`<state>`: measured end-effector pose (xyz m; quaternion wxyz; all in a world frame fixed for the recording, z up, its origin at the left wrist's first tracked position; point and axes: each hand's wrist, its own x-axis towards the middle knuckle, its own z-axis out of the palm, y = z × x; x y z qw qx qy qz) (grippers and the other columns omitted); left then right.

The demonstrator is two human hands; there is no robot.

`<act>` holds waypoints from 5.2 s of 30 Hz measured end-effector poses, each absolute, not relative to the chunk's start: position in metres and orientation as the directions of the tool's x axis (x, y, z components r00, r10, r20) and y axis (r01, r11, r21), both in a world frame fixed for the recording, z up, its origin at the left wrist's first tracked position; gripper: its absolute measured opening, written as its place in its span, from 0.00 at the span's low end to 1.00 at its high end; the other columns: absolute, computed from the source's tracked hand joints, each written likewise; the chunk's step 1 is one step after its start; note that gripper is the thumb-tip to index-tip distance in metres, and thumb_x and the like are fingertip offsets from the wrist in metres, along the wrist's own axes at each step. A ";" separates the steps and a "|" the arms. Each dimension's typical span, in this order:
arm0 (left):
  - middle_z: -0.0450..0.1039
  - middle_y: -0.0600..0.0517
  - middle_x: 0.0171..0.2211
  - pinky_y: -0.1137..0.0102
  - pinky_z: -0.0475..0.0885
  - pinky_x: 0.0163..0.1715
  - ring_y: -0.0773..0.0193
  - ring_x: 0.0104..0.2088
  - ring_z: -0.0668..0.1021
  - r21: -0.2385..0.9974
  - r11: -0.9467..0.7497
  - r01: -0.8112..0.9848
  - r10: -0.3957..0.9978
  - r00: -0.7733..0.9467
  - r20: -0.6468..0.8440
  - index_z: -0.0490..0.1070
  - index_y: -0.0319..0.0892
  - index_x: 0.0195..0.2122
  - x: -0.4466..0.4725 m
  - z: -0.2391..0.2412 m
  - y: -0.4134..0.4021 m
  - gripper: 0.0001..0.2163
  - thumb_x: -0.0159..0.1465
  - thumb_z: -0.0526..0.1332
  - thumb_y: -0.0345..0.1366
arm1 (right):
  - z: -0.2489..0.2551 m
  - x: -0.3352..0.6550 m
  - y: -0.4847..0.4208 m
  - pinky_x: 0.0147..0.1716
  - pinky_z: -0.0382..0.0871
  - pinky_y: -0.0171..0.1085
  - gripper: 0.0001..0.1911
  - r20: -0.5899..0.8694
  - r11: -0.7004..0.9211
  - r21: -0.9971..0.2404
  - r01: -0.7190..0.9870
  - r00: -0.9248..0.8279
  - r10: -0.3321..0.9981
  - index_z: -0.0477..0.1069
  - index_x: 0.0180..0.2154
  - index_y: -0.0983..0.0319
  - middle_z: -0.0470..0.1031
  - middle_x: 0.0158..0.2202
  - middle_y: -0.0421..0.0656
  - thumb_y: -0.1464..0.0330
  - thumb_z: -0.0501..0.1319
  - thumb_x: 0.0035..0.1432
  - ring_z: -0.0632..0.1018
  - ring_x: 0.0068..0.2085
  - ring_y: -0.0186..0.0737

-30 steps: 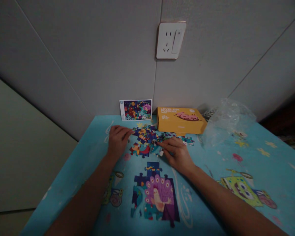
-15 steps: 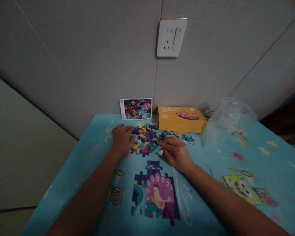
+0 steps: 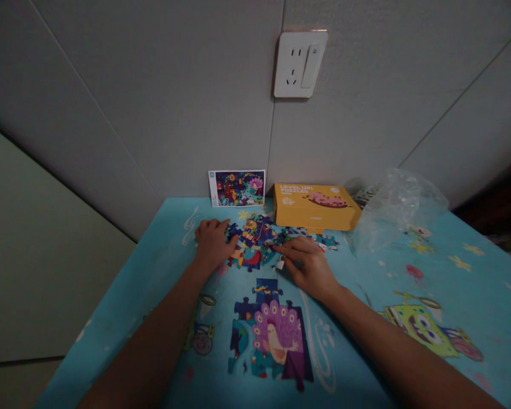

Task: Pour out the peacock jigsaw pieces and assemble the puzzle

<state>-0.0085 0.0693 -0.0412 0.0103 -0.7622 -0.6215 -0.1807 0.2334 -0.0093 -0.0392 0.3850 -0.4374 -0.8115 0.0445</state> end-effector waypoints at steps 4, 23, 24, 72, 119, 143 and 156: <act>0.69 0.41 0.48 0.54 0.62 0.49 0.44 0.50 0.66 0.174 -0.154 0.973 0.955 0.101 0.280 0.75 0.43 0.50 -0.009 -0.042 0.069 0.20 0.59 0.61 0.48 | -0.039 0.233 -0.010 0.37 0.66 0.46 0.16 0.591 0.616 -0.399 0.679 -0.323 0.739 0.77 0.46 0.59 0.78 0.36 0.45 0.75 0.57 0.59 0.74 0.37 0.45; 0.71 0.55 0.26 0.70 0.69 0.32 0.65 0.28 0.74 0.824 -0.308 0.476 0.913 -0.095 0.397 0.67 0.42 0.30 -0.003 -0.027 0.059 0.09 0.54 0.67 0.38 | -0.035 0.232 -0.012 0.38 0.70 0.46 0.21 0.602 0.615 -0.454 0.645 -0.287 0.745 0.77 0.46 0.63 0.78 0.36 0.46 0.79 0.52 0.54 0.76 0.38 0.44; 0.72 0.56 0.26 0.71 0.69 0.31 0.66 0.27 0.75 0.876 -0.299 0.379 0.931 -0.088 0.355 0.68 0.42 0.35 -0.001 -0.024 0.056 0.10 0.54 0.67 0.38 | -0.033 0.231 -0.013 0.38 0.71 0.45 0.20 0.608 0.614 -0.467 0.636 -0.274 0.745 0.77 0.46 0.63 0.78 0.36 0.47 0.78 0.53 0.55 0.76 0.38 0.44; 0.73 0.46 0.51 0.54 0.61 0.51 0.47 0.52 0.69 0.296 -0.288 0.911 0.916 0.172 0.363 0.75 0.46 0.47 0.000 -0.032 0.053 0.14 0.60 0.61 0.39 | -0.034 0.226 -0.013 0.38 0.71 0.40 0.12 0.540 0.559 -0.624 0.546 -0.215 0.813 0.73 0.46 0.61 0.72 0.41 0.48 0.72 0.55 0.63 0.74 0.41 0.41; 0.74 0.43 0.40 0.45 0.53 0.52 0.43 0.48 0.68 0.105 -0.229 0.968 0.879 0.160 0.449 0.77 0.44 0.36 -0.007 -0.028 0.054 0.10 0.56 0.63 0.41 | -0.039 0.228 -0.010 0.41 0.70 0.42 0.11 0.546 0.566 -0.578 0.587 -0.237 0.803 0.74 0.43 0.61 0.74 0.38 0.47 0.74 0.54 0.62 0.74 0.41 0.41; 0.77 0.47 0.45 0.47 0.52 0.55 0.47 0.50 0.69 0.245 -0.508 0.826 0.834 0.399 0.381 0.74 0.47 0.50 0.011 -0.039 0.057 0.21 0.55 0.68 0.42 | -0.034 0.231 -0.004 0.60 0.42 0.58 0.20 0.316 0.403 -0.228 0.886 -0.324 0.892 0.73 0.51 0.53 0.72 0.57 0.40 0.53 0.52 0.65 0.63 0.59 0.54; 0.75 0.47 0.44 0.45 0.45 0.58 0.47 0.50 0.69 0.177 -0.555 0.813 0.803 0.469 0.366 0.71 0.46 0.53 -0.024 -0.026 0.059 0.25 0.53 0.65 0.44 | -0.037 0.233 -0.002 0.58 0.48 0.55 0.17 0.346 0.429 -0.264 0.864 -0.330 0.878 0.75 0.47 0.56 0.74 0.55 0.42 0.56 0.55 0.64 0.65 0.57 0.53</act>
